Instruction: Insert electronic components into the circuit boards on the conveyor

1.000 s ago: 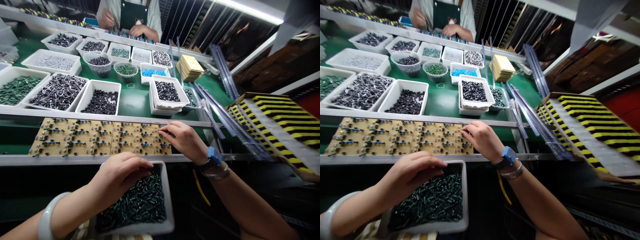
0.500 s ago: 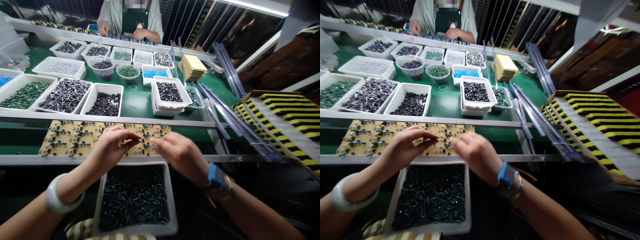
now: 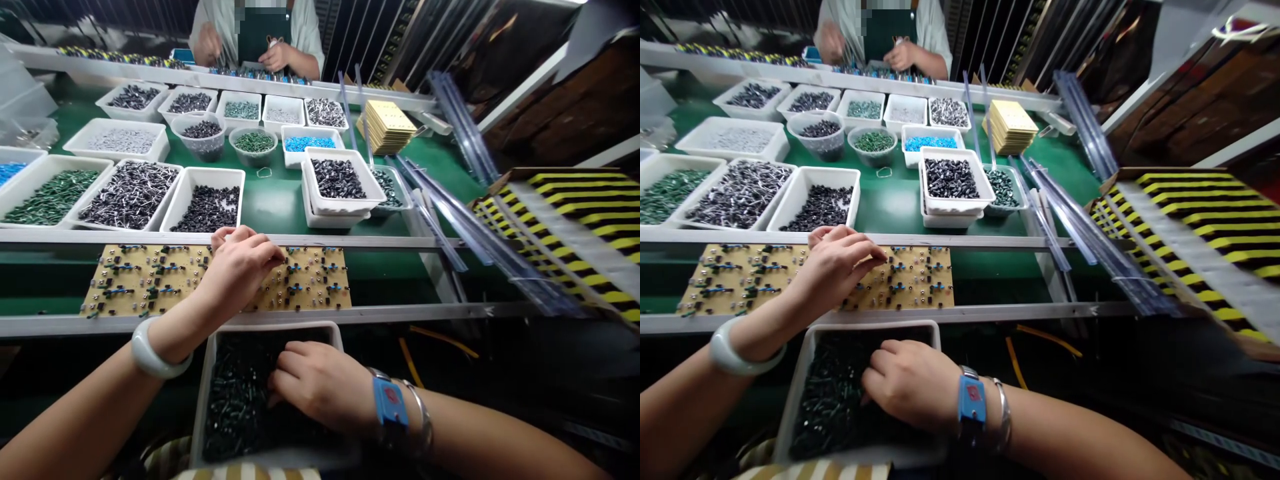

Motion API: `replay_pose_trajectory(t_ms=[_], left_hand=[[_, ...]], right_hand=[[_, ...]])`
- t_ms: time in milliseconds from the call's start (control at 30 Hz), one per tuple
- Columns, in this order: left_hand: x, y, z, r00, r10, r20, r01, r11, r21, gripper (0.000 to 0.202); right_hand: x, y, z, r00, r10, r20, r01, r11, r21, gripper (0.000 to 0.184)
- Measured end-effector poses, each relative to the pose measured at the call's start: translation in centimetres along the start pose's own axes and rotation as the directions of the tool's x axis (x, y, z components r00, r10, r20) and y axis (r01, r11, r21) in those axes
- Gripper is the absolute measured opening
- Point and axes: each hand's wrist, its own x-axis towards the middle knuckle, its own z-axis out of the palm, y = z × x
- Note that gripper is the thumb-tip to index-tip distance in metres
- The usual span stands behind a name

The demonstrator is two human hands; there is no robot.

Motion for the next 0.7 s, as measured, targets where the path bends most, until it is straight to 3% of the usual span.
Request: replay_pose_trajectory(t_ms=[133, 267, 400, 533, 633, 700], left_hand=[[0.2, -0.3, 0.2, 0.992, 0.105, 0.065, -0.109, 0.992, 0.062, 0.012], [0.1, -0.1, 0.1, 0.985, 0.148, 0.092, -0.160, 0.978, 0.131, 0.014], [0.0, 0.7, -0.2, 0.984, 0.153, 0.089, -0.168, 0.967, 0.191, 0.018], [-0.4, 1.5, -0.5, 0.982, 0.171, 0.081, -0.182, 0.970, 0.161, 0.024], [-1.9, 2.6, -0.9, 0.988, 0.152, 0.019, -0.153, 0.984, 0.096, 0.035], [-3.6, 3.8, -0.9, 0.979, 0.193, 0.069, -0.195, 0.981, 0.018, 0.029]], right_hand=[[-0.2, -0.1, 0.1, 1.000, -0.017, -0.002, 0.017, 0.999, 0.045, 0.011], [-0.2, 0.0, 0.1, 0.998, -0.045, -0.043, 0.049, 0.995, 0.089, 0.020], [-0.1, 0.0, -0.1, 0.983, -0.036, -0.181, 0.073, 0.977, 0.202, 0.029], [-0.3, 0.6, -1.7, 0.944, 0.161, -0.286, -0.043, 0.925, 0.379, 0.014], [-1.1, 2.2, -3.9, 0.860, 0.369, -0.352, -0.206, 0.883, 0.421, 0.012], [-1.9, 3.6, -5.2, 0.798, 0.483, -0.361, -0.314, 0.844, 0.434, 0.019]])
